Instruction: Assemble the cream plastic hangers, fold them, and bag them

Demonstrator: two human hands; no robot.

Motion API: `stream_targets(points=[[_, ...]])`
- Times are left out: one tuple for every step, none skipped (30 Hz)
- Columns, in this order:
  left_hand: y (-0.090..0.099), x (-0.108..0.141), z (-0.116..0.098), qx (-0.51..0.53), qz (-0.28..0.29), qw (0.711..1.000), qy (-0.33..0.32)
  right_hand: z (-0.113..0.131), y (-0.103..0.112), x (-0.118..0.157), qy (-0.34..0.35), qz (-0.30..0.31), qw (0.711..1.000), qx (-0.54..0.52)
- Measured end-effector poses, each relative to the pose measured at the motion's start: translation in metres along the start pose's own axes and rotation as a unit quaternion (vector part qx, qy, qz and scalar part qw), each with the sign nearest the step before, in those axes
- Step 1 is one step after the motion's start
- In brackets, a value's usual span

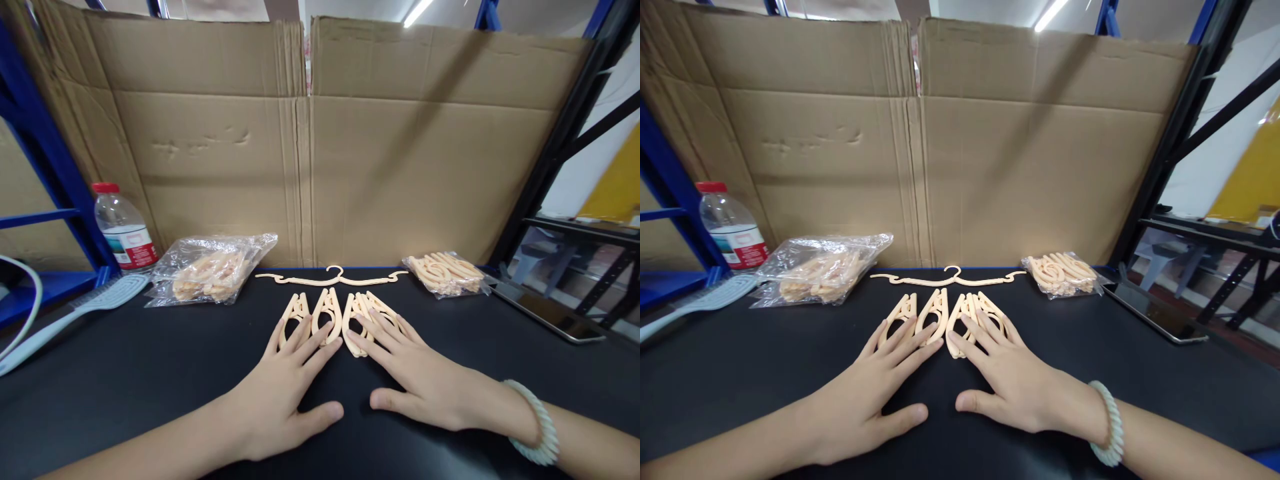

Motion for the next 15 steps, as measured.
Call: stream_targets(points=[[0.001,-0.001,0.002,-0.003,0.0,1.0,0.001,-0.002,0.0,-0.003,-0.001,-0.003,1.0,0.005],[0.001,-0.002,0.004,-0.005,0.0,1.0,0.001,-0.003,-0.001,-0.006,-0.001,-0.004,1.0,0.01],[0.002,-0.004,0.006,-0.008,0.0,1.0,0.001,-0.004,-0.001,-0.008,-0.002,-0.005,1.0,0.015],[0.003,-0.004,0.008,-0.01,0.001,1.0,0.001,-0.004,-0.001,-0.01,-0.003,-0.007,1.0,0.02],[0.004,-0.005,0.009,-0.011,0.003,1.0,0.003,-0.004,-0.001,-0.012,-0.003,-0.008,1.0,0.025],[0.005,-0.006,0.01,-0.012,0.006,1.0,0.006,-0.004,-0.001,-0.013,-0.004,-0.011,0.999,0.029],[0.006,-0.006,0.012,-0.01,0.008,1.0,0.01,-0.003,-0.001,-0.014,-0.005,-0.016,0.999,0.033],[0.007,-0.007,0.013,-0.005,0.014,1.0,0.011,-0.004,-0.001,-0.015,-0.008,-0.025,0.999,0.034],[0.009,-0.008,0.014,0.002,0.019,1.0,0.01,-0.005,-0.001,-0.016,-0.013,-0.039,0.999,0.033],[0.011,-0.009,0.015,0.011,0.019,1.0,0.005,-0.008,0.0,-0.017,-0.019,-0.062,0.997,0.031],[0.013,-0.01,0.017,0.02,0.014,1.0,-0.001,-0.012,0.002,-0.018,-0.025,-0.096,0.995,0.027],[0.017,-0.012,0.02,0.029,0.003,1.0,-0.008,-0.019,0.005,-0.02,-0.031,-0.138,0.99,0.024],[0.021,-0.013,0.024,0.037,-0.017,0.999,-0.014,-0.027,0.008,-0.022,-0.036,-0.182,0.982,0.023],[0.025,-0.016,0.028,0.045,-0.044,0.998,-0.018,-0.038,0.012,-0.024,-0.04,-0.224,0.974,0.025],[0.03,-0.018,0.033,0.055,-0.074,0.996,-0.019,-0.051,0.016,-0.027,-0.049,-0.256,0.965,0.03]])
Point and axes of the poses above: each hand's wrist, its own x-axis away from the middle knuckle, its own y-axis out of the back of the hand, z = x × y, the point moved 4 cm from there along -x, towards the middle knuckle, and after that the axes turned 10 degrees about x, right-handed, at the moved point
